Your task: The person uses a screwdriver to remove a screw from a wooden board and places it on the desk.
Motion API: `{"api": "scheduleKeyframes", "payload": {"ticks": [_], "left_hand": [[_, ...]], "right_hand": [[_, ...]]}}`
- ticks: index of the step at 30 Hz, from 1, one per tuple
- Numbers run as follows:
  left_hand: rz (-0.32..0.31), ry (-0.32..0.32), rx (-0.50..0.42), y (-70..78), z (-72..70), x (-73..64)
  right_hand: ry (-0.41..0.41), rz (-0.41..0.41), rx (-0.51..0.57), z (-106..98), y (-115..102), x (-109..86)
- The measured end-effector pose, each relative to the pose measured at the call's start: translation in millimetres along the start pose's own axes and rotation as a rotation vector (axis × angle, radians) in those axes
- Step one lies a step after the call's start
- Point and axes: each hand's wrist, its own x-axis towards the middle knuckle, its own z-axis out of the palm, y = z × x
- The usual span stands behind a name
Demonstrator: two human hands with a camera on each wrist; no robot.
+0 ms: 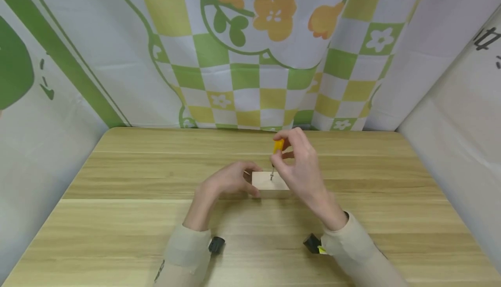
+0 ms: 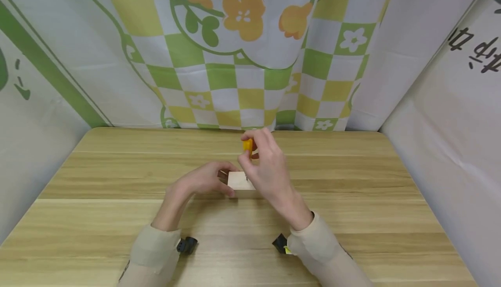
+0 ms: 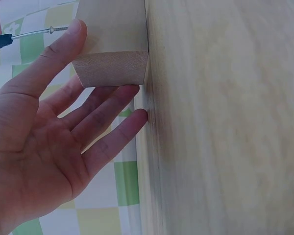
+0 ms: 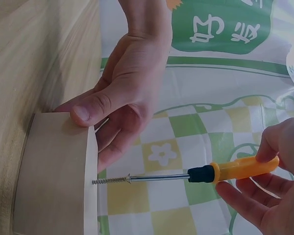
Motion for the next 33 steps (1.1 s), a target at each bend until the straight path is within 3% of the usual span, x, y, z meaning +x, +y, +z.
{"api": "scheduleKeyframes", "payload": {"ticks": [10,19,28,33], "left_hand": [[0.007,-0.003,0.027,1.0,-0.8,-0.3],[0.002,0.0,0.01,1.1,-0.5,-1.2],[0.006,-0.01,0.07,3.7,-0.6,-4.2],[0.024,-0.019,0.07,3.2,-0.7,-6.1]], "right_hand": [[0.004,-0.045,-0.076,-0.7,3.0,0.4],[-0.032,-0.049,0.024,-2.6,3.8,1.6],[0.014,-0.074,0.038,-6.4,4.2,3.1],[-0.033,-0.069,0.07,-11.7,1.1,2.3]]}}
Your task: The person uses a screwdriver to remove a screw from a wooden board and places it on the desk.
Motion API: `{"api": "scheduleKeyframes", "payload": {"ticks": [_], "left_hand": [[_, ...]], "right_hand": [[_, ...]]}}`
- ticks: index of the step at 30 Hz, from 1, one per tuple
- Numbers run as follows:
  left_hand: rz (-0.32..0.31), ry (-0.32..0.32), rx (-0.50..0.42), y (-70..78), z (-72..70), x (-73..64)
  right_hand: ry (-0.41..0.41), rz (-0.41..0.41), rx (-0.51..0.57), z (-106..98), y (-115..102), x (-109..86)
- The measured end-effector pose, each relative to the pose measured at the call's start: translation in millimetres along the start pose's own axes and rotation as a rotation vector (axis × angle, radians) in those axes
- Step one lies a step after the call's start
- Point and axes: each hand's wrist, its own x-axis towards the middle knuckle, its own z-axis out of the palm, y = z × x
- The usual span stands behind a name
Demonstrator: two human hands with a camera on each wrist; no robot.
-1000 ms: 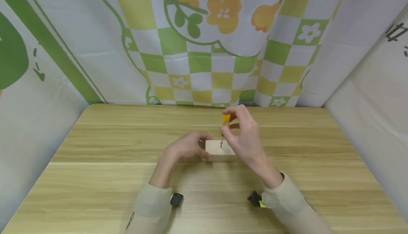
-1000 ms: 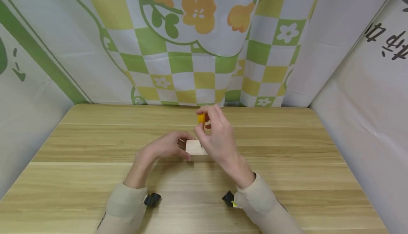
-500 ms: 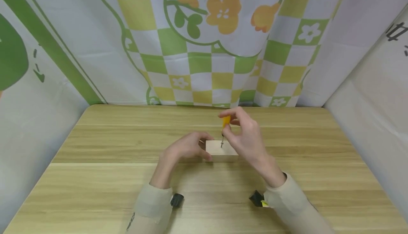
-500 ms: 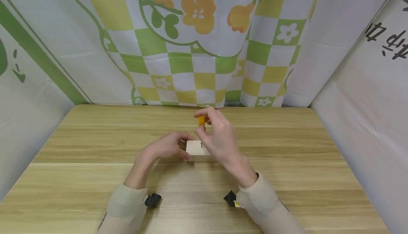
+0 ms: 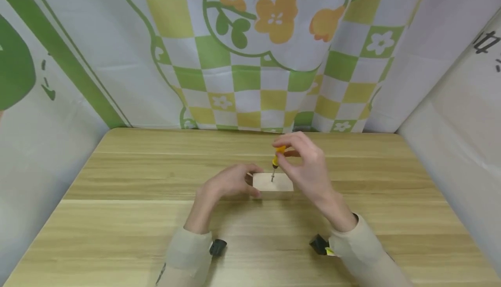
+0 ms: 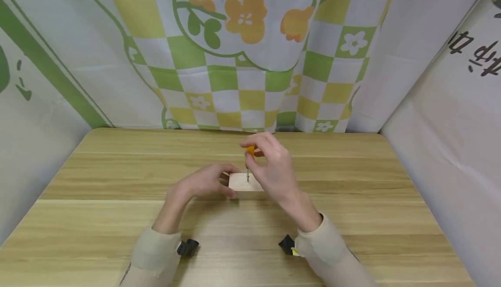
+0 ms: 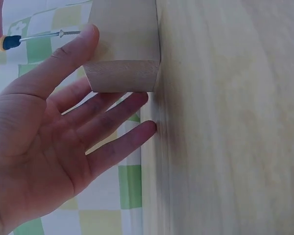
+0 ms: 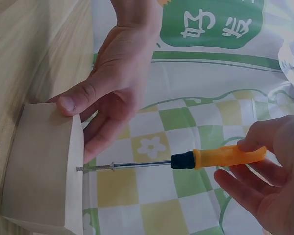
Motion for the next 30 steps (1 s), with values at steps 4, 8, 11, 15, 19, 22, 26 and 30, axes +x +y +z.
{"api": "scheduleKeyframes", "payload": {"ticks": [4,8,11,15,19,22,26,30], "left_hand": [[0.074,-0.007,-0.019,-1.9,2.2,2.5],[0.169,0.021,-0.013,-1.9,6.7,9.1],[0.226,0.047,-0.002,0.0,10.0,14.5],[0.242,0.07,-0.002,3.3,12.6,18.1],[0.238,0.088,-0.02,6.0,13.8,18.3],[0.248,0.098,-0.024,6.0,14.3,18.8],[0.242,0.116,-0.019,5.2,14.6,19.6],[0.215,0.145,0.003,6.5,14.4,19.6]], "right_hand": [[-0.046,0.019,0.015,-5.5,-3.5,-2.8],[-0.076,0.022,0.005,-7.7,-4.5,-4.7],[-0.071,0.024,-0.001,-8.1,-3.6,-5.9],[-0.057,0.019,-0.001,-9.2,-2.4,-7.0],[-0.038,0.009,0.018,-12.1,-2.0,-6.9],[-0.018,0.001,0.034,-15.5,-1.7,-6.0],[0.003,-0.003,0.042,-21.0,0.4,-5.9],[0.015,0.0,0.048,-26.0,5.4,-8.3]]}}
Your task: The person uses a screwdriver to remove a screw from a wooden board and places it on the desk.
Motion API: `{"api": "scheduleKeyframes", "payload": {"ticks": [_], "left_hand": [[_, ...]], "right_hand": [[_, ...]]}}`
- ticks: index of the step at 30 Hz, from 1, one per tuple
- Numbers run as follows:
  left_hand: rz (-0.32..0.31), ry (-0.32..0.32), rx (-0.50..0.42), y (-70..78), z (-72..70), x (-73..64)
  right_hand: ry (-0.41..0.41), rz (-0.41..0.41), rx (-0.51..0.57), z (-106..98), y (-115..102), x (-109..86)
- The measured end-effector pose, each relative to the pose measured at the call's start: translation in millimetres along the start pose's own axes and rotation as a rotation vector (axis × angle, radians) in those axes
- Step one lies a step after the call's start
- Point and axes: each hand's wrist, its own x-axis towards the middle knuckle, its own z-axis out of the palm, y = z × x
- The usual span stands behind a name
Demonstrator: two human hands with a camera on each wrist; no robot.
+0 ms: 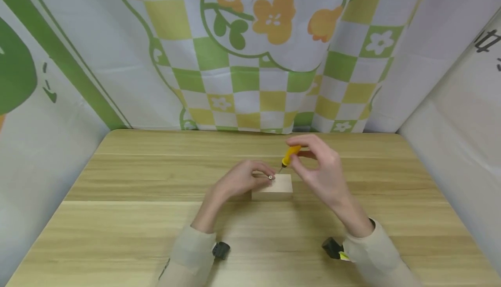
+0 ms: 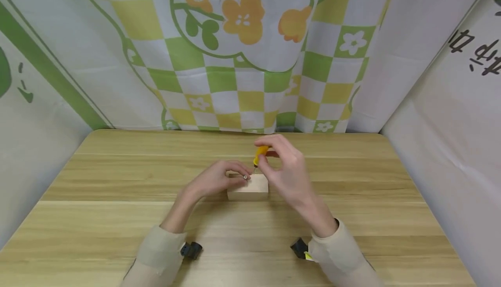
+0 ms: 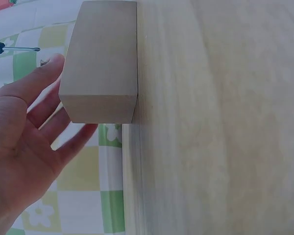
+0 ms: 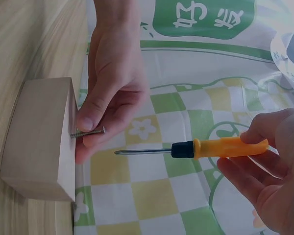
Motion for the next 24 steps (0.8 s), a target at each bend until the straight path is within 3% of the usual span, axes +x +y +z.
{"api": "scheduleKeyframes", "payload": {"ticks": [8,24], "left_hand": [[-0.057,0.04,0.044,4.2,1.4,0.7],[-0.082,0.09,0.134,12.3,3.5,0.5]], "right_hand": [[0.021,0.007,-0.018,-7.4,6.1,-4.5],[0.047,0.006,-0.066,-18.8,13.2,-9.5]]}}
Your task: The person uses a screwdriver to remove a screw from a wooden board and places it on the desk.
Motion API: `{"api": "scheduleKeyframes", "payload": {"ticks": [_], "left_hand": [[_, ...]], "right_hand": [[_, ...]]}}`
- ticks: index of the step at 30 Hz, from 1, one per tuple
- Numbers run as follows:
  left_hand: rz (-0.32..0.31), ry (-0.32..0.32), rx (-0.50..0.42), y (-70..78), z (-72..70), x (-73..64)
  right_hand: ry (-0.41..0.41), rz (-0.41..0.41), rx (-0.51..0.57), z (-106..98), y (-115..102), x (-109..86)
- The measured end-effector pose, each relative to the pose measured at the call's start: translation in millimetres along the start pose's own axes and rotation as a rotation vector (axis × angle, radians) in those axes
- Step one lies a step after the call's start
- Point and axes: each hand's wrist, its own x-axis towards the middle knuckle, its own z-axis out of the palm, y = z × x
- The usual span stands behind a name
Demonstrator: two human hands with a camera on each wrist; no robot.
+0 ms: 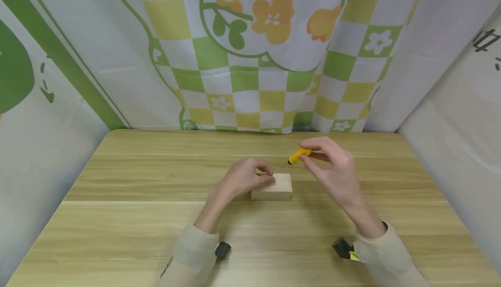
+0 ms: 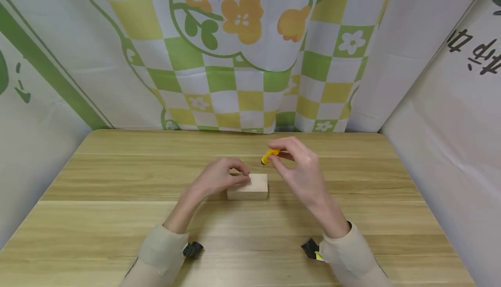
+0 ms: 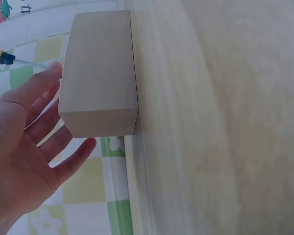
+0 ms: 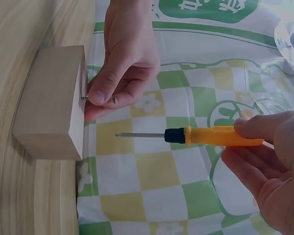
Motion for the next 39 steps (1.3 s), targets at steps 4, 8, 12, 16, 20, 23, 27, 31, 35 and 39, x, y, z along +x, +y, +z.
{"api": "scheduleKeyframes", "payload": {"ticks": [4,8,12,16,20,23,27,31,35,39], "left_hand": [[0.008,0.022,0.044,1.5,1.3,0.2],[0.01,0.049,0.068,2.6,2.4,-0.2],[0.011,0.081,0.056,2.5,1.7,-1.5],[0.007,0.113,0.025,1.5,-1.0,-5.0],[-0.002,0.136,-0.001,-1.9,-3.4,-9.9],[-0.02,0.154,-0.014,-5.9,-5.6,-14.5],[-0.046,0.17,-0.039,-11.5,-11.3,-21.4],[-0.066,0.164,-0.069,-18.7,-19.5,-29.0],[-0.107,0.147,-0.07,-24.6,-26.6,-36.8],[-0.134,0.128,-0.065,-28.5,-30.4,-42.2]], "right_hand": [[-0.002,0.001,-0.029,-4.7,0.9,-3.0],[-0.014,-0.009,-0.091,-10.0,2.5,-7.4],[-0.024,-0.006,-0.146,-14.7,5.0,-12.3],[-0.023,0.001,-0.16,-18.2,8.0,-16.8],[-0.023,-0.007,-0.171,-21.1,12.8,-21.3],[-0.029,-0.011,-0.18,-23.3,16.5,-25.3],[-0.036,-0.019,-0.199,-26.3,21.1,-30.9],[-0.044,-0.033,-0.223,-28.4,25.1,-36.1],[-0.048,-0.039,-0.255,-29.6,28.0,-39.6],[-0.051,-0.03,-0.279,-30.6,31.7,-42.9]]}}
